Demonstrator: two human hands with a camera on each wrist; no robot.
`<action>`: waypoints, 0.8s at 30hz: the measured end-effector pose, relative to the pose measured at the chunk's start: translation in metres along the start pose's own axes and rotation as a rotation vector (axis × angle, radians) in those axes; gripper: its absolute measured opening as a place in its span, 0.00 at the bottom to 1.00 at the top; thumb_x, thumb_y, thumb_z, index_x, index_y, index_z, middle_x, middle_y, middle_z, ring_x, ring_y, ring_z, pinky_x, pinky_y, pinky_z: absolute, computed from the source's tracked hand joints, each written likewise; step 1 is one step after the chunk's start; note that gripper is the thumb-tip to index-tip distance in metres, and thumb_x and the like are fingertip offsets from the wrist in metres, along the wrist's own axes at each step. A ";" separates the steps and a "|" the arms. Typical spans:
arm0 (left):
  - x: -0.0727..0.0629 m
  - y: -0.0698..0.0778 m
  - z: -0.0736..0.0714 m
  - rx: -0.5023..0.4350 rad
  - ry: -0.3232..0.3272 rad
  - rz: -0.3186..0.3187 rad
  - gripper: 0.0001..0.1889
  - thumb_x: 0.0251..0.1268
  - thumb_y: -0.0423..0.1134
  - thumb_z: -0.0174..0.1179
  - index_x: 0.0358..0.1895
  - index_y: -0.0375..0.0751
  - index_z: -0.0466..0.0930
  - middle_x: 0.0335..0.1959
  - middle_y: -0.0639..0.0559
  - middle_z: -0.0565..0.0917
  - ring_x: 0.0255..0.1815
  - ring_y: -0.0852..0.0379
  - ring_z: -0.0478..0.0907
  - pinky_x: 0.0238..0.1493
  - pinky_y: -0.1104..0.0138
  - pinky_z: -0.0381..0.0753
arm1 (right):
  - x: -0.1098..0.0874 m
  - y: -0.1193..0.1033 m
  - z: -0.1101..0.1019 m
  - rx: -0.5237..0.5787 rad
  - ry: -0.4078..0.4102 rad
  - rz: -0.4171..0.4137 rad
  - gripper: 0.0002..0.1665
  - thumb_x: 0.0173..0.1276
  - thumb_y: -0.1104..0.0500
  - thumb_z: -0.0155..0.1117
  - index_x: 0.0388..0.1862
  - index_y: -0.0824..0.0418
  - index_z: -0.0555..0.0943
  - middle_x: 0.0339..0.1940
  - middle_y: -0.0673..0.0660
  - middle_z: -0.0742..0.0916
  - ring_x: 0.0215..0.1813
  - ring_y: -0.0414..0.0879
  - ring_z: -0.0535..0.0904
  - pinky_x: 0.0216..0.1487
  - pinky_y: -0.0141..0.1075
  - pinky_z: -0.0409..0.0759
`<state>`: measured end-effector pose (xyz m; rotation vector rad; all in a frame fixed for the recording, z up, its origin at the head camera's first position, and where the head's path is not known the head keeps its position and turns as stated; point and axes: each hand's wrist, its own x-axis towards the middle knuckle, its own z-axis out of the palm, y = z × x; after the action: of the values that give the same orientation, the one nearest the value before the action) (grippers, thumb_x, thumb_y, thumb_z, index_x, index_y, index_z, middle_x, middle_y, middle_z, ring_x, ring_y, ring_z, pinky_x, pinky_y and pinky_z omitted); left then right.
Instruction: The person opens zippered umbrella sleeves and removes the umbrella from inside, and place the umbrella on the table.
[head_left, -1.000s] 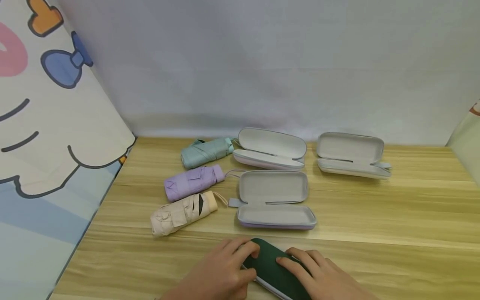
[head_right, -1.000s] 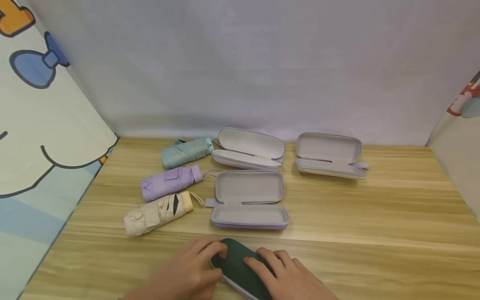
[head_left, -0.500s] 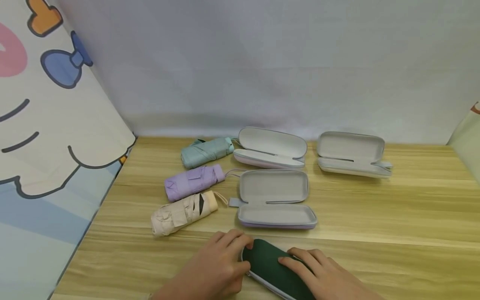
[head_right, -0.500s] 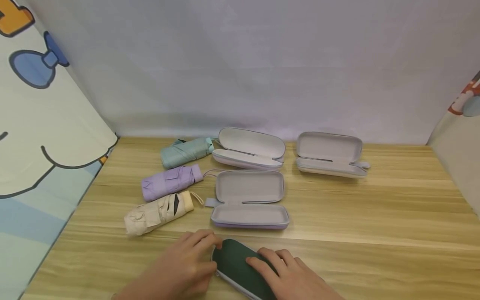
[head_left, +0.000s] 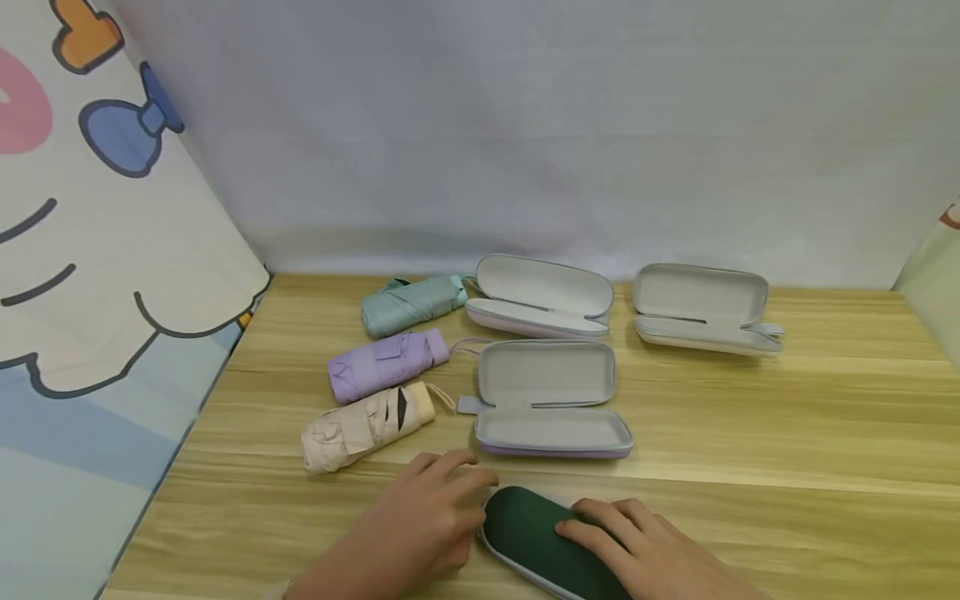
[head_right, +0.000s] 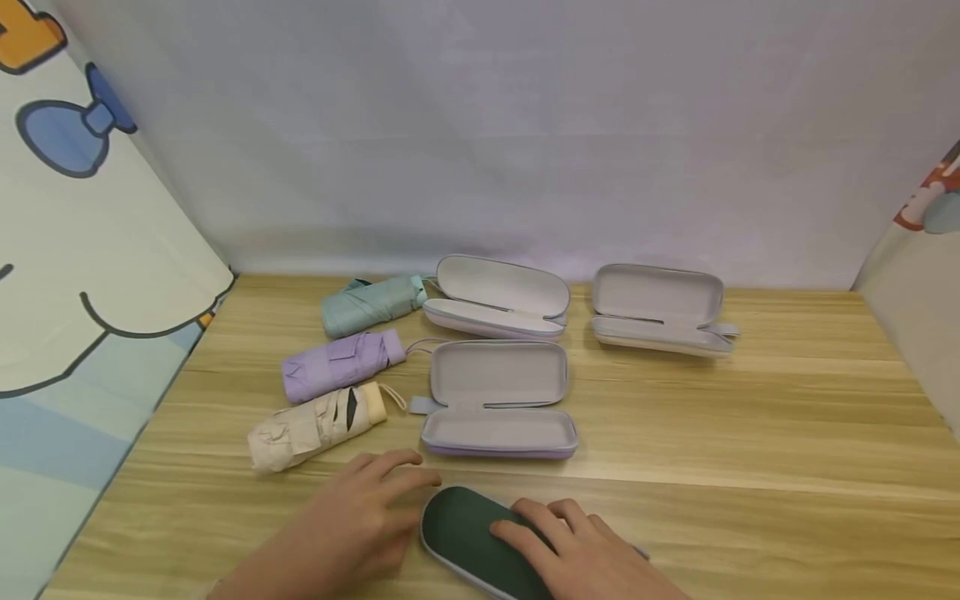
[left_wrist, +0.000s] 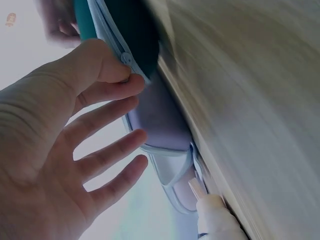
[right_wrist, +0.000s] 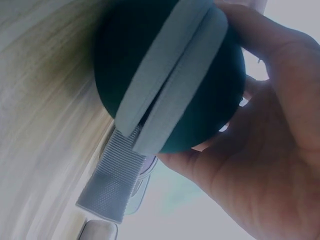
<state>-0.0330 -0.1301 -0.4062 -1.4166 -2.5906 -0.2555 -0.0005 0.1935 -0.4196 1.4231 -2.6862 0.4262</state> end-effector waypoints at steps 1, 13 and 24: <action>0.000 -0.001 0.000 0.007 0.001 -0.005 0.02 0.57 0.43 0.72 0.34 0.57 0.89 0.60 0.56 0.84 0.64 0.49 0.78 0.54 0.57 0.83 | 0.000 0.000 0.000 0.002 -0.005 0.000 0.52 0.66 0.23 0.63 0.78 0.50 0.65 0.68 0.55 0.78 0.57 0.45 0.75 0.47 0.36 0.82; 0.000 -0.005 0.001 0.024 0.010 -0.024 0.04 0.59 0.45 0.73 0.36 0.57 0.90 0.59 0.56 0.83 0.63 0.50 0.78 0.54 0.57 0.82 | -0.002 0.002 -0.001 0.031 -0.036 -0.012 0.48 0.69 0.25 0.61 0.79 0.46 0.65 0.69 0.53 0.77 0.59 0.45 0.75 0.46 0.37 0.82; 0.000 -0.005 0.001 0.027 0.001 -0.026 0.05 0.59 0.46 0.74 0.36 0.56 0.88 0.53 0.58 0.84 0.60 0.53 0.77 0.54 0.58 0.81 | -0.001 0.000 -0.007 0.029 -0.024 -0.023 0.44 0.69 0.27 0.63 0.78 0.42 0.66 0.70 0.49 0.78 0.60 0.43 0.75 0.45 0.37 0.79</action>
<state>-0.0376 -0.1324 -0.4078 -1.3749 -2.6028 -0.2232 -0.0001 0.1965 -0.4133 1.4739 -2.6904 0.4505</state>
